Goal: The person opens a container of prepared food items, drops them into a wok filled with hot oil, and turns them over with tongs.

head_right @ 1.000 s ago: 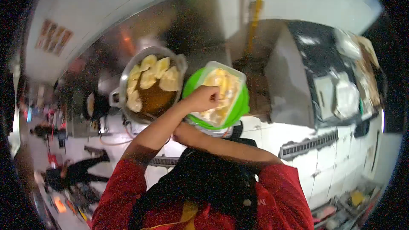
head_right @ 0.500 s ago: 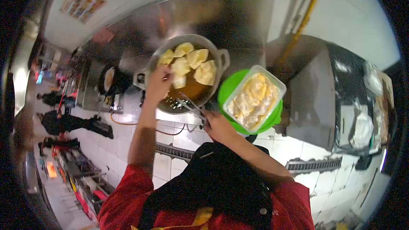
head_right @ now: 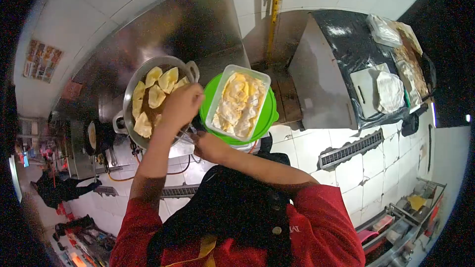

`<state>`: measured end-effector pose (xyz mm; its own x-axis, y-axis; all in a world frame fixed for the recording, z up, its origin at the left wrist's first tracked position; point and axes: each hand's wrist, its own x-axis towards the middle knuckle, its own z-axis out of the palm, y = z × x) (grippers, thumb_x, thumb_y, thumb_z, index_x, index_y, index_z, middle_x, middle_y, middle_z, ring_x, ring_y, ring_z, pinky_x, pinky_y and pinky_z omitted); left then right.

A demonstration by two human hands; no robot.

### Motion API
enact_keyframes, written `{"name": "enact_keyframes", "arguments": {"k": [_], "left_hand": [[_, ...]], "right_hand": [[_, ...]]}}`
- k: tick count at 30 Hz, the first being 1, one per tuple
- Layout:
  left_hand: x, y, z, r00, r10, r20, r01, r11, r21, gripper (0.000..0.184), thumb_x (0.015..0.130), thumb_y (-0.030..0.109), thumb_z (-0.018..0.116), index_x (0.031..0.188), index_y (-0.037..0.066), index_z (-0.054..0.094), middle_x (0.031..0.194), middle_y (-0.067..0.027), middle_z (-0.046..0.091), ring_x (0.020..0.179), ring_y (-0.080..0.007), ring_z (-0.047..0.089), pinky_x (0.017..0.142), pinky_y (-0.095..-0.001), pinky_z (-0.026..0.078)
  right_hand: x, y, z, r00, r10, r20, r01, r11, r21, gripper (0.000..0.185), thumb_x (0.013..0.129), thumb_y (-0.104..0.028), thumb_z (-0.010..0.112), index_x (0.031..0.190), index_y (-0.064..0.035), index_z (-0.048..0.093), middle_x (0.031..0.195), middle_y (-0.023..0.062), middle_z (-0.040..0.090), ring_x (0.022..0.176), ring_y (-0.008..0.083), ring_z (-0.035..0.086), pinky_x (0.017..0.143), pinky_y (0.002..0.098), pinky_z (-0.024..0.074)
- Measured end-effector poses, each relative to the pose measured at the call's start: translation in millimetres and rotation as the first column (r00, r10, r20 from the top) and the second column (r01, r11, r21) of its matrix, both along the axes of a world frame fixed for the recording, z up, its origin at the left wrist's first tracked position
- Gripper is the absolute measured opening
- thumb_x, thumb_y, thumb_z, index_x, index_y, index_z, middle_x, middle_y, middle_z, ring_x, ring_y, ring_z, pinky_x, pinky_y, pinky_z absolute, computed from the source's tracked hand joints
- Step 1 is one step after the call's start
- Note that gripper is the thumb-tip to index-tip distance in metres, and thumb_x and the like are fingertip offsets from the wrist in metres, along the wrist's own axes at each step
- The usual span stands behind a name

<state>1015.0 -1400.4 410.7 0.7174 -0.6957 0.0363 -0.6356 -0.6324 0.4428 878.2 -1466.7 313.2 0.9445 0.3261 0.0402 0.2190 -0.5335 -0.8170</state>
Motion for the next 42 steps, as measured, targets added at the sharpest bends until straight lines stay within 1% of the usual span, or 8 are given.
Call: {"name": "enact_keyframes", "arguments": {"k": [5,9,19,21,25,30,36,42], "left_hand": [[-1.1,-98.7,-60.2,0.963,-0.268,-0.02,0.269,0.957,0.108,0.026,0.085,0.001,0.049,0.108,0.006,0.061,0.11,-0.0152,0.058,0.108,-0.0335,0.054,0.09,-0.0425,0.045],[4.1,-120.6,-108.3,0.982,-0.185,-0.041,0.189,0.95,0.249,0.042,0.084,0.001,0.051,0.125,0.008,0.053,0.121,-0.0171,0.051,0.113,-0.0328,0.05,0.098,-0.0415,0.041],[18.7,-119.1,-88.1,0.958,-0.27,0.098,0.24,0.94,0.24,0.03,0.08,0.004,0.056,0.109,0.012,0.064,0.114,-0.0148,0.055,0.108,-0.0322,0.054,0.092,-0.0417,0.045],[18.3,-117.1,-91.9,0.974,-0.226,0.006,0.223,0.964,0.146,0.013,0.082,0.008,0.059,0.093,0.001,0.058,0.11,-0.0201,0.054,0.1,-0.0372,0.055,0.085,-0.0465,0.046],[24.6,-119.9,-106.7,0.98,-0.148,-0.135,0.172,0.968,0.185,0.014,0.082,0.007,0.06,0.093,0.0,0.056,0.11,-0.022,0.053,0.099,-0.04,0.056,0.084,-0.0472,0.046],[15.0,-123.2,-100.9,0.986,0.13,-0.108,-0.132,0.991,-0.011,0.029,0.072,0.002,0.068,0.099,0.002,0.056,0.108,-0.0235,0.055,0.101,-0.0402,0.055,0.086,-0.045,0.046],[2.0,-122.8,-94.5,0.986,0.09,-0.142,-0.094,0.995,-0.024,0.039,0.063,-0.003,0.069,0.1,0.007,0.062,0.108,-0.0242,0.057,0.102,-0.0383,0.057,0.086,-0.0416,0.047],[5.3,-108.5,-77.8,0.946,0.034,-0.323,-0.005,0.996,0.091,0.028,0.066,0.008,0.073,0.093,0.008,0.065,0.084,-0.0164,0.064,0.089,-0.0356,0.061,0.079,-0.0419,0.049]], "right_hand": [[2.0,-4.2,-10.0,0.999,0.033,0.009,-0.034,0.984,0.175,0.032,0.081,-0.013,0.062,0.11,-0.0008,0.057,0.107,0.0232,0.06,0.099,0.0414,0.058,0.085,0.045,0.0482],[0.6,-11.3,-16.6,0.987,0.053,0.151,-0.096,0.952,0.292,0.034,0.081,-0.015,0.065,0.112,-0.0033,0.057,0.107,0.0219,0.06,0.102,0.0415,0.056,0.09,0.047,0.0456],[5.6,-24.3,-16.8,0.982,0.039,0.186,-0.078,0.976,0.203,0.026,0.084,-0.018,0.061,0.104,-0.0015,0.058,0.093,0.0237,0.063,0.082,0.0409,0.062,0.073,0.0455,0.0525],[8.1,-19.7,-28.1,0.984,0.07,0.161,-0.096,0.983,0.159,0.025,0.084,-0.019,0.061,0.102,-0.0022,0.059,0.09,0.023,0.063,0.082,0.0404,0.062,0.073,0.0459,0.0523],[7.6,-23.4,-19.5,0.974,0.067,0.218,-0.109,0.976,0.187,0.024,0.084,-0.018,0.061,0.103,-0.0034,0.059,0.091,0.022,0.063,0.081,0.0402,0.062,0.072,0.0453,0.0524],[8.5,-28.0,-7.6,0.984,0.137,0.116,-0.161,0.96,0.231,0.024,0.084,-0.016,0.062,0.104,-0.0037,0.059,0.098,0.0215,0.063,0.09,0.0402,0.06,0.079,0.0443,0.0506],[8.5,-21.8,-2.3,0.994,0.087,0.061,-0.099,0.965,0.241,0.029,0.085,-0.018,0.06,0.11,-0.0028,0.06,0.112,0.0226,0.061,0.105,0.0413,0.055,0.092,0.0454,0.044],[14.0,-11.5,15.0,0.99,0.142,-0.004,-0.138,0.969,0.206,0.027,0.086,-0.018,0.058,0.107,-0.0022,0.062,0.114,0.0229,0.061,0.106,0.0404,0.056,0.093,0.0449,0.0439]]}}
